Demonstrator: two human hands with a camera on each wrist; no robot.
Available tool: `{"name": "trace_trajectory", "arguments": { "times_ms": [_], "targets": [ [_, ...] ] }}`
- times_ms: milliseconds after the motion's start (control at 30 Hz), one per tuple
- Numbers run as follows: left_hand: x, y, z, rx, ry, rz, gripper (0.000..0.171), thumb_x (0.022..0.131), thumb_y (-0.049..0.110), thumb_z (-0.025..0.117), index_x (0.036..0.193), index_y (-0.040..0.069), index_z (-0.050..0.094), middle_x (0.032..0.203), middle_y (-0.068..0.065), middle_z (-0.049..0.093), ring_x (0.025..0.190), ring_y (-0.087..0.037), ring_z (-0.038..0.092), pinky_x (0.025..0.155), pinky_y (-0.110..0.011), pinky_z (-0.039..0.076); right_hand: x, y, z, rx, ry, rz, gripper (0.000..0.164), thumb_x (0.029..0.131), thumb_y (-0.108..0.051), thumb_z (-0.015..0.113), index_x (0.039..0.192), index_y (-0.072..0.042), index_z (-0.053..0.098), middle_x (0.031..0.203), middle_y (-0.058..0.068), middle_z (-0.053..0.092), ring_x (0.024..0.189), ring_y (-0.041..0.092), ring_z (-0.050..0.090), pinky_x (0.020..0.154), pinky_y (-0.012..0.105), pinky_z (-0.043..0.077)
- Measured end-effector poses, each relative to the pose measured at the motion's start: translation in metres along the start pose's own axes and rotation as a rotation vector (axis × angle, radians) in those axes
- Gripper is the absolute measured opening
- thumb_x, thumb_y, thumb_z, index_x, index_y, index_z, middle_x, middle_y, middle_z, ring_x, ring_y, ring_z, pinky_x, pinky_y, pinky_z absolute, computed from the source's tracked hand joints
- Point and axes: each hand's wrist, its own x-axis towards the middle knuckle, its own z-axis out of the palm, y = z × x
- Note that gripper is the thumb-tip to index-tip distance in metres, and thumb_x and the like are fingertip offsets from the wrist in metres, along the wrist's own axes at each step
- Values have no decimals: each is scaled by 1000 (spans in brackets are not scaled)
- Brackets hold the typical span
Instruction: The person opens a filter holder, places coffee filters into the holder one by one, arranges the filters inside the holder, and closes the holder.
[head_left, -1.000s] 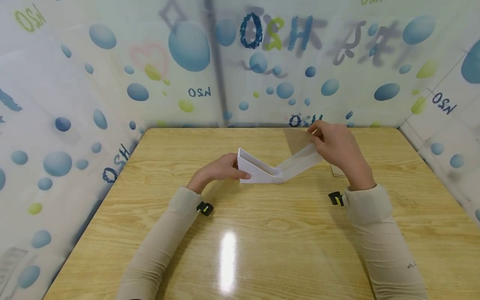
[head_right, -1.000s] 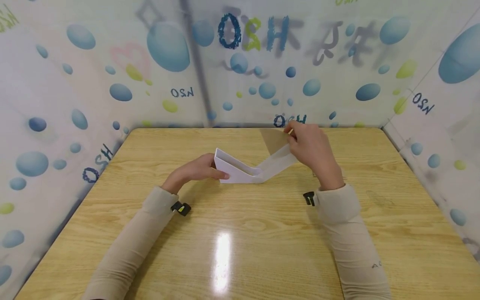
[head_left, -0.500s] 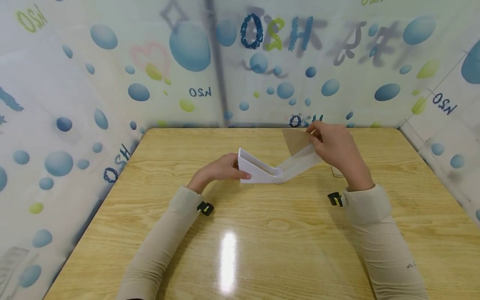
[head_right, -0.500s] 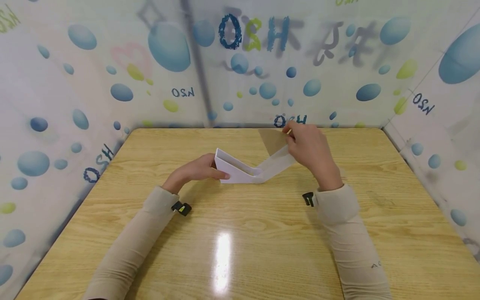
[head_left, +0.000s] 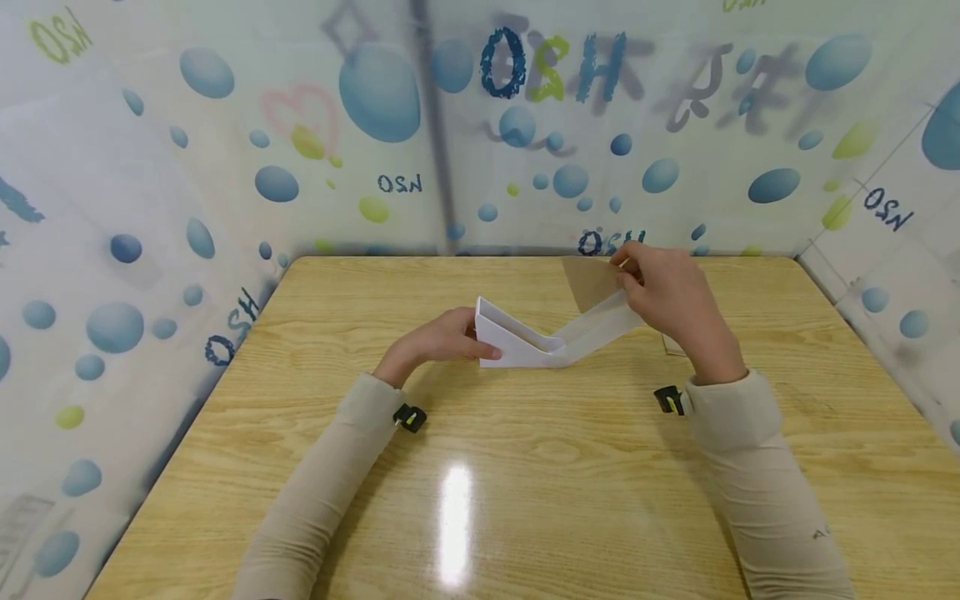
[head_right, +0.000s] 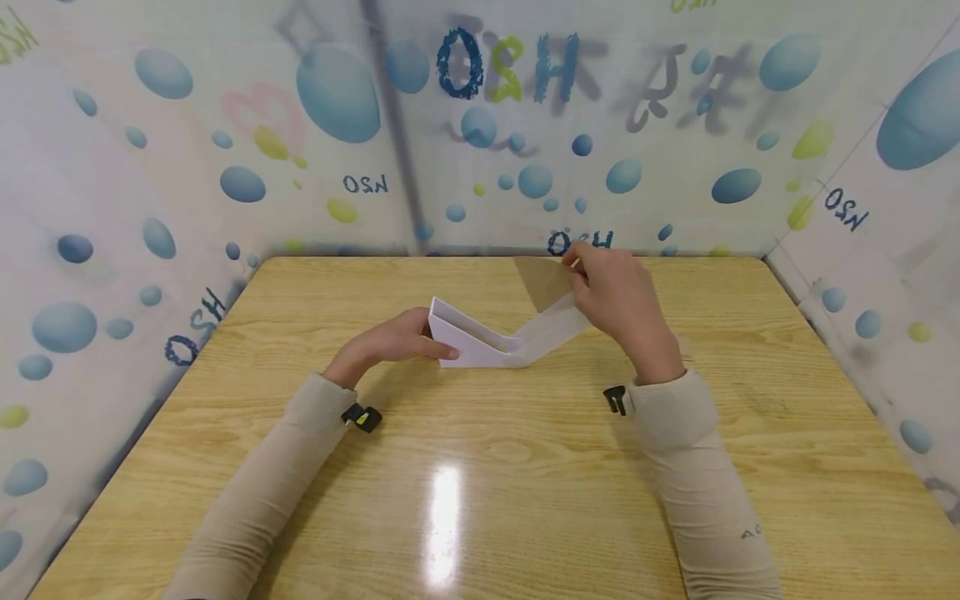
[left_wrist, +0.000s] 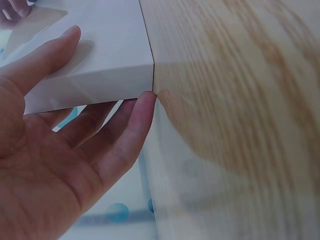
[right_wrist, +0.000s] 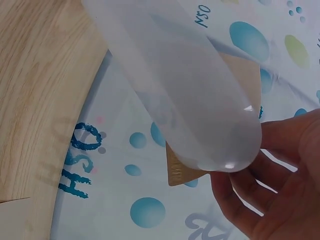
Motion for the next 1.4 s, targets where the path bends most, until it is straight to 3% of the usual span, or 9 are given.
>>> {"name": "trace_trajectory", "arguments": {
  "times_ms": [1400],
  "targets": [
    [1, -2, 0, 19, 10, -10, 43, 94, 18, 75, 134, 8, 61, 121, -11, 71, 88, -18, 62, 73, -34, 54, 1, -10, 9, -9, 74, -74, 13, 99, -5, 63, 109, -3, 72, 92, 16, 78, 66, 26, 64, 62, 41, 48]
  ]
}}
